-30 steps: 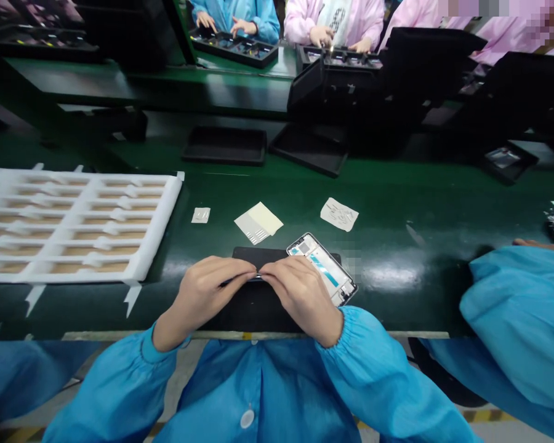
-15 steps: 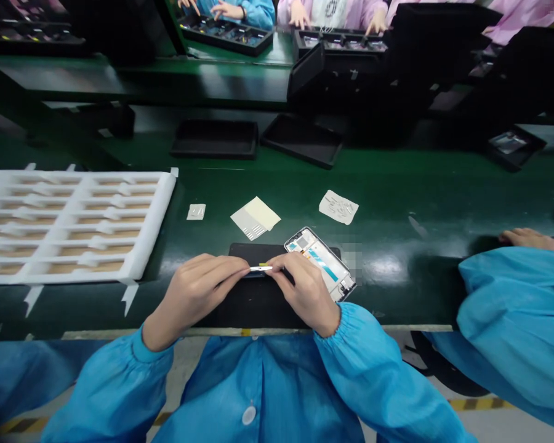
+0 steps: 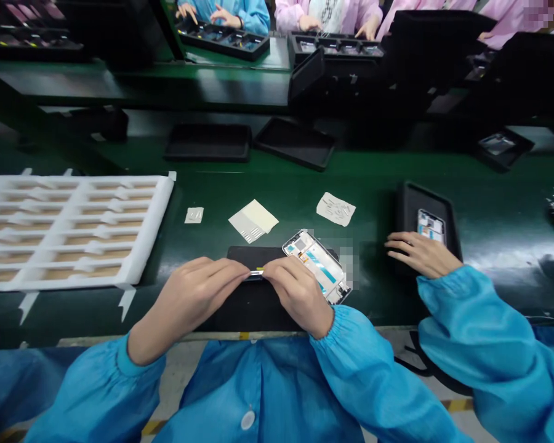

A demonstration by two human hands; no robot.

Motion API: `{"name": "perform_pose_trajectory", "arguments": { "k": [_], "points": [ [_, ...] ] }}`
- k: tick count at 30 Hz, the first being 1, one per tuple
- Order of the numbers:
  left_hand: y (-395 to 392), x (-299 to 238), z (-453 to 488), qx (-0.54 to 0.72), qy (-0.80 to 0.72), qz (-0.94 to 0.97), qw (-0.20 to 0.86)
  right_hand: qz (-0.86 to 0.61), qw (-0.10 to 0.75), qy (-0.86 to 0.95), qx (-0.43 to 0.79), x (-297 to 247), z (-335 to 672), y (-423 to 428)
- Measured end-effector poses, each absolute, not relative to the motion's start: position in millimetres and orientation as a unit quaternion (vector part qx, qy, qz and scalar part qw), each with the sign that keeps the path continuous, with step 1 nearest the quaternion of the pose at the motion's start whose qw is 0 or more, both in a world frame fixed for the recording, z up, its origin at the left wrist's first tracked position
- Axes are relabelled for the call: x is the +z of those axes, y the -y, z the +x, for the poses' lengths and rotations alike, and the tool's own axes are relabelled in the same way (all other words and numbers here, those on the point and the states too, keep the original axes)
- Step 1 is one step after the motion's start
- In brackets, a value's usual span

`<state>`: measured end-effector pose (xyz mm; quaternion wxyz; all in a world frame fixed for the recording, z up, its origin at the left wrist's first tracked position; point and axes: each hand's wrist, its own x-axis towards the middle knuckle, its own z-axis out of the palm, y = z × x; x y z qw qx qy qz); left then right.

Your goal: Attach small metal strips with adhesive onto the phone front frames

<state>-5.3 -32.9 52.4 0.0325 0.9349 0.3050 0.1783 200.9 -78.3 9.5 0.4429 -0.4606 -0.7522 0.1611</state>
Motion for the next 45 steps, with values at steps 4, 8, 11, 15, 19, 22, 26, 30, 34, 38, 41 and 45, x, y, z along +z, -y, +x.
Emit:
{"name": "perform_pose_trajectory", "arguments": {
  "k": [4, 8, 11, 15, 19, 22, 26, 30, 34, 38, 41, 45],
  "points": [
    [35.2, 56.8, -5.5, 0.149, -0.31, 0.939, 0.02, -0.458, 0.447, 0.752, 0.157, 9.8, 199.9, 77.4],
    [35.4, 61.1, -3.4, 0.131, -0.32, 0.938, 0.009, -0.461, 0.443, 0.754, 0.154, 10.0, 200.2, 77.2],
    [34.5, 63.8, -1.5, 0.119, -0.326, 0.938, 0.01, -0.456, 0.434, 0.765, 0.135, 9.6, 201.4, 78.5],
    [34.8, 59.0, -2.0, 0.149, -0.322, 0.934, 0.038, -0.439, 0.404, 0.798, 0.087, 6.8, 204.5, 81.6],
    [42.6, 38.6, -8.0, 0.246, -0.324, 0.912, 0.057, -0.439, 0.38, 0.812, 0.053, 5.0, 205.6, 82.4],
    [48.0, 20.6, -12.4, 0.295, -0.316, 0.901, 0.037, -0.447, 0.383, 0.807, 0.056, 5.5, 204.3, 80.6],
    [45.5, 8.7, -11.8, 0.337, -0.3, 0.892, 0.013, -0.459, 0.365, 0.804, 0.098, 6.6, 203.1, 79.4],
    [39.8, 9.5, -8.5, 0.343, -0.302, 0.889, 0.003, -0.464, 0.329, 0.812, 0.133, 18.6, 206.7, 77.7],
    [32.3, 13.1, -9.8, 0.333, -0.314, 0.888, 0.033, -0.467, 0.355, 0.789, 0.183, 41.7, 208.3, 49.8],
    [14.3, 17.0, -14.8, 0.236, -0.373, 0.873, 0.209, -0.48, 0.362, 0.772, 0.208, 35.6, 192.4, -15.4],
    [1.6, 17.2, -16.5, 0.162, -0.414, 0.846, 0.294, -0.434, 0.201, 0.845, 0.237, 11.1, 175.1, -58.4],
    [-7.9, 12.7, -14.1, 0.12, -0.431, 0.826, 0.343, -0.402, 0.125, 0.877, 0.23, -6.8, 164.6, -76.4]
  ]
}}
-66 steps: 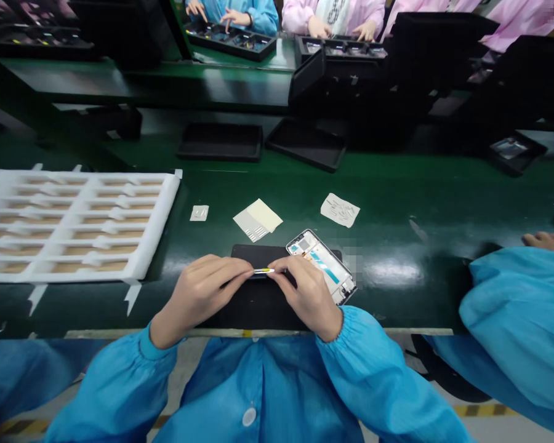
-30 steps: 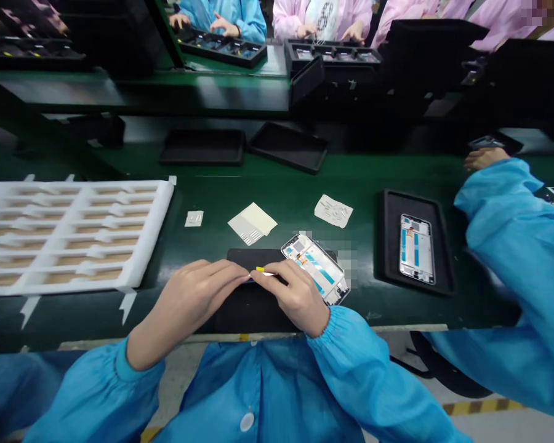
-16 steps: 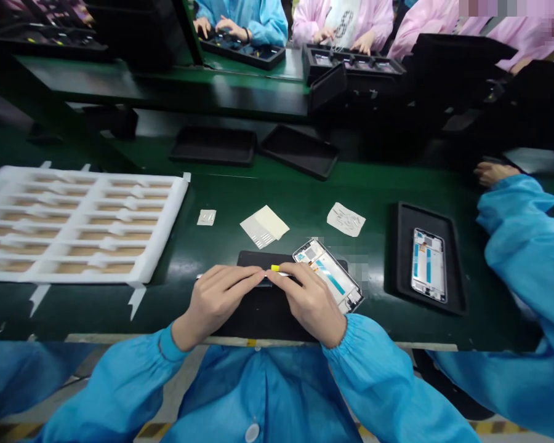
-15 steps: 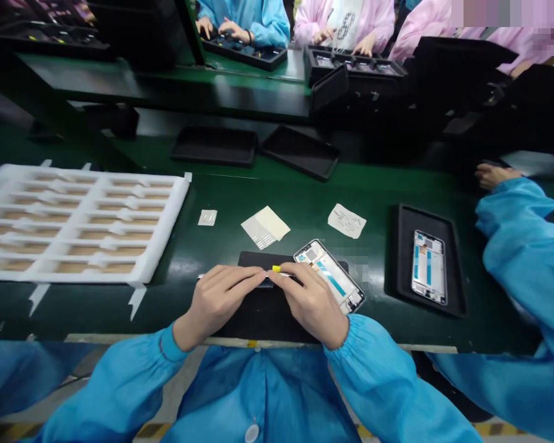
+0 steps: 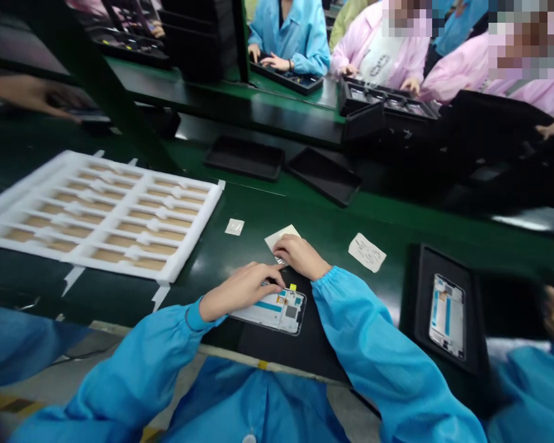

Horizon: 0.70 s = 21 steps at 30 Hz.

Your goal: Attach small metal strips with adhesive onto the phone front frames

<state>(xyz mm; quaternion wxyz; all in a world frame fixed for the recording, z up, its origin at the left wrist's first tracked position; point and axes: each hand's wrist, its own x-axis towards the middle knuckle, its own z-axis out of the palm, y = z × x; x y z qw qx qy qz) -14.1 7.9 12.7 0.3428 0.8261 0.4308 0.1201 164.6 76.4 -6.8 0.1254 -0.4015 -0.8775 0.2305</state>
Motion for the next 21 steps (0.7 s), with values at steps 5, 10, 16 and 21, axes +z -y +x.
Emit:
{"name": "perform_pose_trajectory", "arguments": {
  "k": [5, 10, 16, 21],
  "points": [
    [-13.6, 9.7, -11.1, 0.09, -0.443, 0.801, 0.392, -0.383, 0.083, 0.893, 0.219, 2.2, 167.8, -70.4],
    [-13.6, 12.4, -10.7, 0.079, -0.45, 0.8, 0.39, -0.375, 0.071, 0.911, 0.157, -2.0, 165.9, -63.8],
    [-9.5, 11.7, -10.7, 0.09, -0.455, 0.803, 0.374, -0.444, 0.175, 0.864, 0.16, -15.5, 166.0, -61.7],
    [-5.6, 7.4, -11.5, 0.135, -0.455, 0.809, 0.347, -0.499, 0.413, 0.681, 0.341, 6.7, 167.4, -53.5]
  ]
}}
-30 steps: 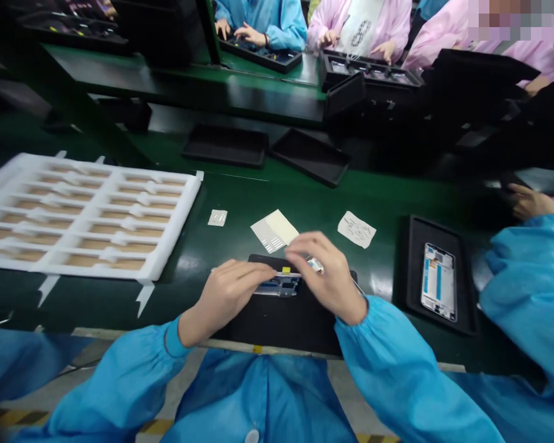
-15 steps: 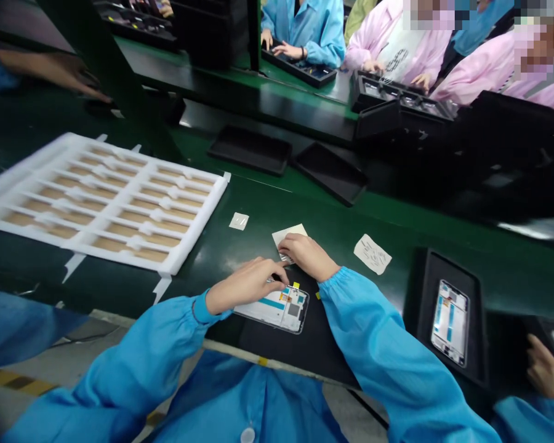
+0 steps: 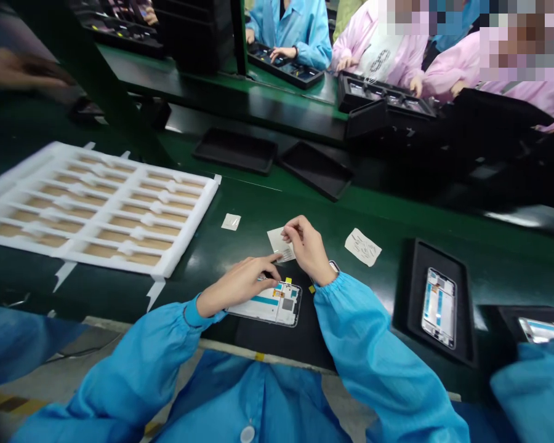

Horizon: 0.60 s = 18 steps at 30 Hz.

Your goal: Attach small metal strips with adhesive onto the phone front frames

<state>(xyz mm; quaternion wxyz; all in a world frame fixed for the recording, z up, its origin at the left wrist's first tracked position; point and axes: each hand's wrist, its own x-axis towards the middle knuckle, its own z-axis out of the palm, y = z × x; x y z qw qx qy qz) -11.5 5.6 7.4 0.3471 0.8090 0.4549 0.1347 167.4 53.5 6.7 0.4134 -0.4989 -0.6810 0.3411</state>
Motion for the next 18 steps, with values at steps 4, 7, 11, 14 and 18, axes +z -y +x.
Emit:
{"name": "perform_pose_trajectory", "arguments": {
  "k": [4, 7, 11, 14, 18],
  "points": [
    [0.3, 12.4, -13.9, 0.143, -0.462, 0.811, 0.328, -0.482, 0.464, 0.584, 0.46, 29.8, 173.6, -27.8],
    [12.5, 20.8, -17.6, 0.186, -0.455, 0.818, 0.3, -0.501, 0.464, 0.584, 0.44, 43.0, 180.3, 0.1],
    [35.2, 27.6, -20.8, 0.248, -0.415, 0.852, 0.2, -0.513, 0.451, 0.637, 0.357, 53.1, 185.0, 37.1],
    [49.4, 26.7, -22.4, 0.292, -0.389, 0.863, 0.132, -0.497, 0.409, 0.707, 0.294, 52.1, 184.1, 56.1],
    [60.1, 25.1, -32.9, 0.298, -0.346, 0.879, 0.138, -0.47, 0.384, 0.755, 0.246, 46.0, 180.1, 68.1]
  ]
}}
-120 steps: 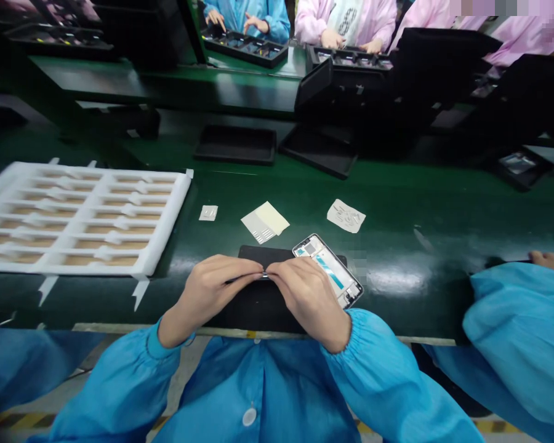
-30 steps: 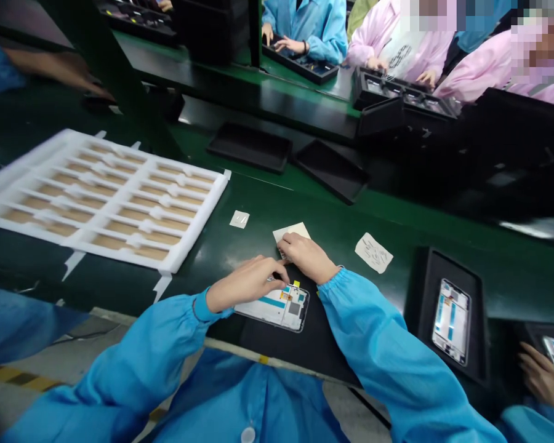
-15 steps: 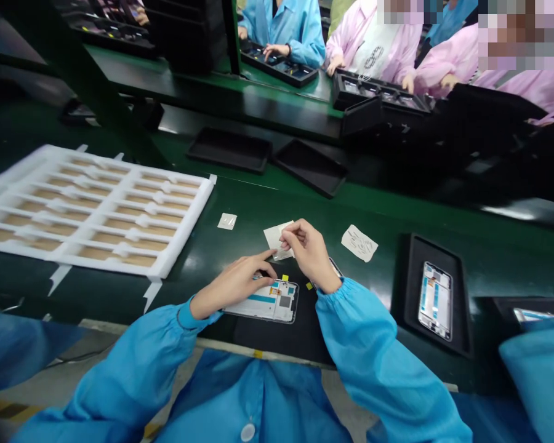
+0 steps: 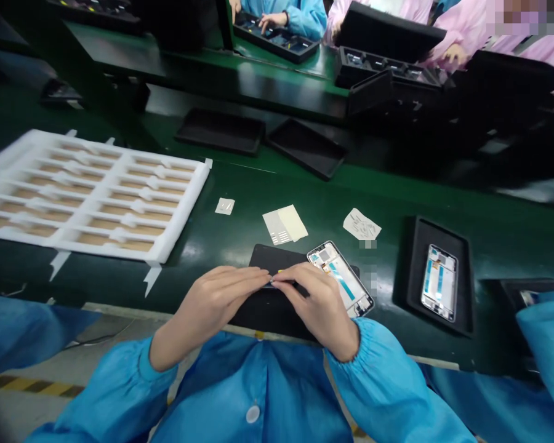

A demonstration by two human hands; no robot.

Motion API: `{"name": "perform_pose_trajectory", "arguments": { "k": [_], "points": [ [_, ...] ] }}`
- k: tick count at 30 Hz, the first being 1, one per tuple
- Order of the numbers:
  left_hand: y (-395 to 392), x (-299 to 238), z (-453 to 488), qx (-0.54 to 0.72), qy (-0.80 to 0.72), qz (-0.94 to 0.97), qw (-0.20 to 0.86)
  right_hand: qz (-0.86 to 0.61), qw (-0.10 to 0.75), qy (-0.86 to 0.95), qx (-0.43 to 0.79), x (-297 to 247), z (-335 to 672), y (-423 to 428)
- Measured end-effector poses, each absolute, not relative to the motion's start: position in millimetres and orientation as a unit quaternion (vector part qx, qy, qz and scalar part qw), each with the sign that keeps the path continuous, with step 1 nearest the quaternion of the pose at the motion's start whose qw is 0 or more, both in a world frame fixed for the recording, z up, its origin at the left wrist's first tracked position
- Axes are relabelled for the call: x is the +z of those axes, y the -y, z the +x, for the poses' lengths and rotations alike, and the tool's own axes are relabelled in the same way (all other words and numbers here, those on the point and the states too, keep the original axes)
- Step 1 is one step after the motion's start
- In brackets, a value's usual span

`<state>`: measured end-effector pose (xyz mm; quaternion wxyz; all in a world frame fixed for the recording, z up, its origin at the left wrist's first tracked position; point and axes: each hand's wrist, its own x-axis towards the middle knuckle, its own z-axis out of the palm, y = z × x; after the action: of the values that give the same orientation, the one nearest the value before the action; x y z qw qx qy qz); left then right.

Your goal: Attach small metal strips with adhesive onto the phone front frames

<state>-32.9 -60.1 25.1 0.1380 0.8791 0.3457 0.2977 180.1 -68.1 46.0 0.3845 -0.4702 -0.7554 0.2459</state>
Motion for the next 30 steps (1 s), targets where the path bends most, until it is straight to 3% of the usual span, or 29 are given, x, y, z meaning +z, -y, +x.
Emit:
{"name": "perform_pose_trajectory", "arguments": {
  "k": [10, 25, 30],
  "points": [
    [62.4, 12.4, -52.0, 0.334, -0.37, 0.852, 0.16, -0.466, 0.326, 0.793, 0.219, 52.5, 171.8, 72.6],
    [70.2, 8.3, -50.7, 0.355, -0.358, 0.851, 0.147, -0.463, 0.128, 0.87, 0.112, 68.5, 156.4, 74.1],
    [70.2, 8.1, -50.0, 0.367, -0.352, 0.849, 0.145, -0.455, 0.122, 0.876, 0.1, 67.2, 152.4, 74.7]
  ]
}}
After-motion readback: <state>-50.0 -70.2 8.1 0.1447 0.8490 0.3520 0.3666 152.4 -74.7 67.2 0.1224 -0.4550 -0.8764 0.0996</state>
